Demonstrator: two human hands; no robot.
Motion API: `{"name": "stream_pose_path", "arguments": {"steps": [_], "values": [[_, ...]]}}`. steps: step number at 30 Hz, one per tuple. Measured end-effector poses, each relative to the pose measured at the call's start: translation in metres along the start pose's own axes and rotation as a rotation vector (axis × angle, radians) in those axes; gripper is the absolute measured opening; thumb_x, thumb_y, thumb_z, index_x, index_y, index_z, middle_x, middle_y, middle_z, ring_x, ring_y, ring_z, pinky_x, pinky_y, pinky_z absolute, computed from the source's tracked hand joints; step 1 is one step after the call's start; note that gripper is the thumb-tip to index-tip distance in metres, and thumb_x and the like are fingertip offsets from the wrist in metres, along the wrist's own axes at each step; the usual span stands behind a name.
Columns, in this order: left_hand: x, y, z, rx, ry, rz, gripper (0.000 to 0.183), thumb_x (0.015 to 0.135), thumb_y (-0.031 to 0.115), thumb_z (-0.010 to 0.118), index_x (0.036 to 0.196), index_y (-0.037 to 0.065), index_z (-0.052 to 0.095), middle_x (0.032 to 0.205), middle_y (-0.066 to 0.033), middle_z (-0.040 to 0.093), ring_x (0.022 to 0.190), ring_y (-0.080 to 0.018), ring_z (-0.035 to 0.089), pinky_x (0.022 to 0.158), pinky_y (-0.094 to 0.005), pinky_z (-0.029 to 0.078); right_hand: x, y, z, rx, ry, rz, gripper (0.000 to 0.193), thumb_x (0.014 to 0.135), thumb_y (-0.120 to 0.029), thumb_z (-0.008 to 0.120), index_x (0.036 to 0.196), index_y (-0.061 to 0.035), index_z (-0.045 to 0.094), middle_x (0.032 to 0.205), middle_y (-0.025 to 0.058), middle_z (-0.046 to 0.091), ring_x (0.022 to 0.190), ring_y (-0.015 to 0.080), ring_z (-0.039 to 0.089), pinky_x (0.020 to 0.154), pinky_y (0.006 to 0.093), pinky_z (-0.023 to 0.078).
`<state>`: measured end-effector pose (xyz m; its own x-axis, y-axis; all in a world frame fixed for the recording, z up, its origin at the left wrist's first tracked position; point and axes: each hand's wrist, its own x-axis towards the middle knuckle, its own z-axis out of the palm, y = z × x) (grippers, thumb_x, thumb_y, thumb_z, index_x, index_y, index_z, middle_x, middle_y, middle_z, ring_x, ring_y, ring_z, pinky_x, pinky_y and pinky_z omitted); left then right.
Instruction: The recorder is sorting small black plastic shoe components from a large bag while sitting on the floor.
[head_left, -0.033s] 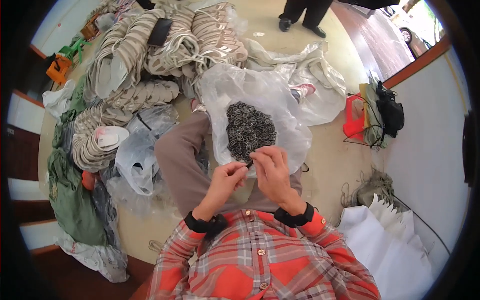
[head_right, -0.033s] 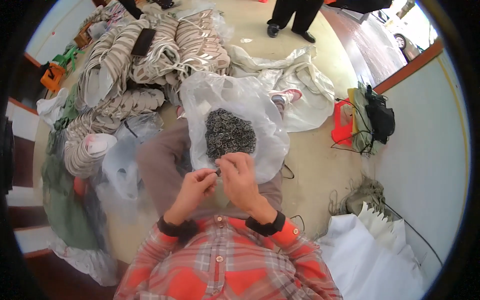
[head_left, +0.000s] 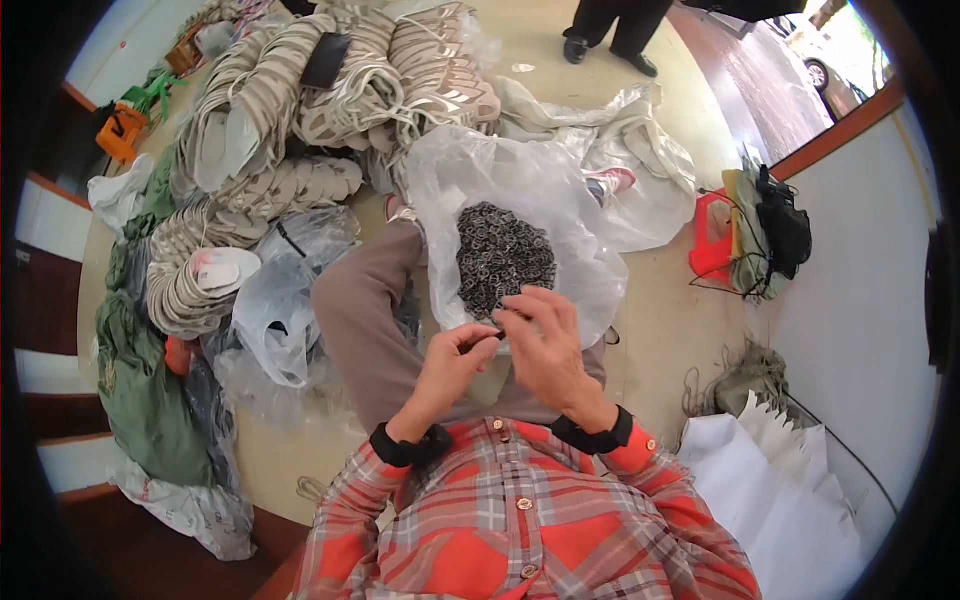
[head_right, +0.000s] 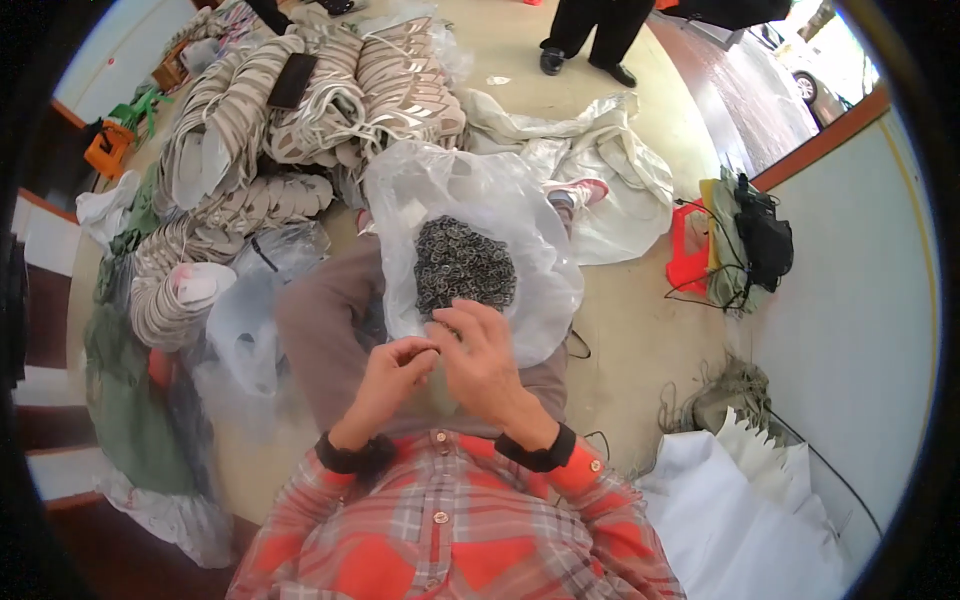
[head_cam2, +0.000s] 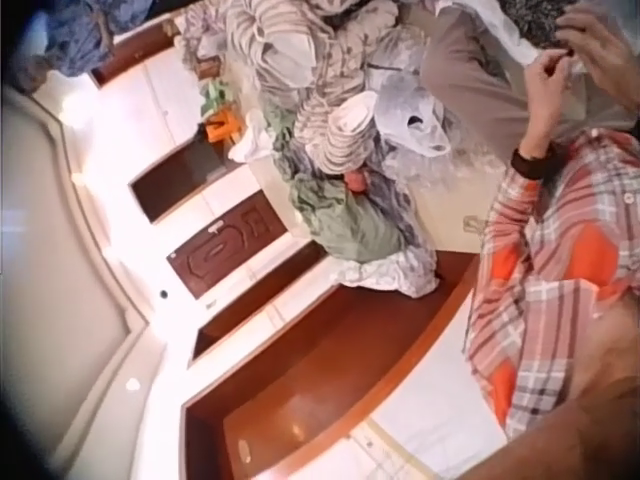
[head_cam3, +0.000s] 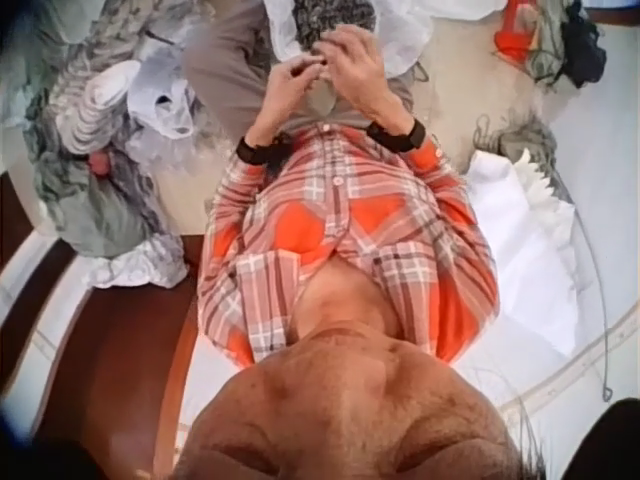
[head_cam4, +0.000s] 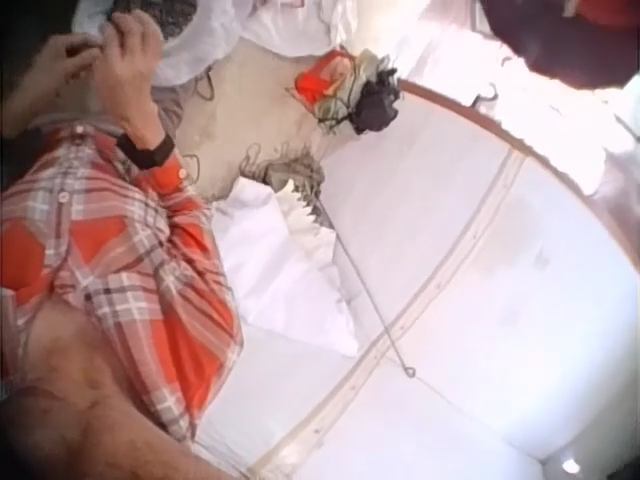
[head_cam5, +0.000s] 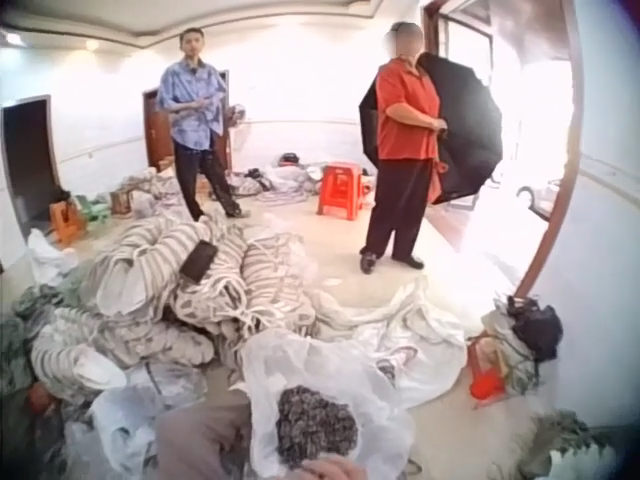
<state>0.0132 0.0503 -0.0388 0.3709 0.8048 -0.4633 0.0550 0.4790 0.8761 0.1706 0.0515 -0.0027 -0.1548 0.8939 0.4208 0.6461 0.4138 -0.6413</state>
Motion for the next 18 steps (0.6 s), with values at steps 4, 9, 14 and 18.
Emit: {"name": "stream_pose_path", "arguments": {"steps": [4,9,14,18], "values": [[-0.006,-0.011,-0.011,0.164,0.089,0.342,0.021,0.082,0.01,0.059,0.101,0.003,0.055,0.089,0.0003,0.056,0.074,-0.0061,0.051,0.062,-0.019,0.04,-0.006,0.01,0.009,-0.155,-0.376,-0.124,0.029,0.081,-0.013,0.055,0.109,-0.0054,0.054,0.09,0.0115,0.051,0.072,0.0262,0.054,0.066,0.0385,0.047],[-0.014,-0.003,-0.032,-0.53,0.217,0.06,0.026,0.082,0.009,0.056,0.107,0.004,0.05,0.098,-0.0015,0.053,0.079,-0.0089,0.052,0.065,-0.0215,0.041,-0.017,0.007,0.01,0.636,-0.559,0.502,0.036,0.085,-0.005,0.048,0.121,-0.006,0.047,0.08,0.0063,0.049,0.065,0.0142,0.053,0.058,0.0302,0.047],[-0.016,-0.024,-0.052,-0.603,0.229,0.009,0.029,0.083,0.001,0.05,0.112,0.003,0.045,0.103,-0.005,0.052,0.087,-0.013,0.053,0.07,-0.0241,0.044,-0.017,0.001,0.012,0.89,-0.494,0.672,0.039,0.088,0.0,0.042,0.126,-0.0051,0.04,0.08,0.0028,0.044,0.064,0.0097,0.052,0.057,0.024,0.049],[-0.019,-0.025,-0.05,-0.605,0.173,0.126,0.03,0.082,-0.005,0.045,0.112,-0.003,0.044,0.106,-0.0131,0.052,0.101,-0.0215,0.053,0.084,-0.0319,0.046,-0.02,0.002,0.019,0.942,-0.516,0.696,0.034,0.088,-0.001,0.041,0.122,-0.003,0.04,0.075,0.0038,0.046,0.061,0.0094,0.05,0.053,0.0242,0.048]]}}
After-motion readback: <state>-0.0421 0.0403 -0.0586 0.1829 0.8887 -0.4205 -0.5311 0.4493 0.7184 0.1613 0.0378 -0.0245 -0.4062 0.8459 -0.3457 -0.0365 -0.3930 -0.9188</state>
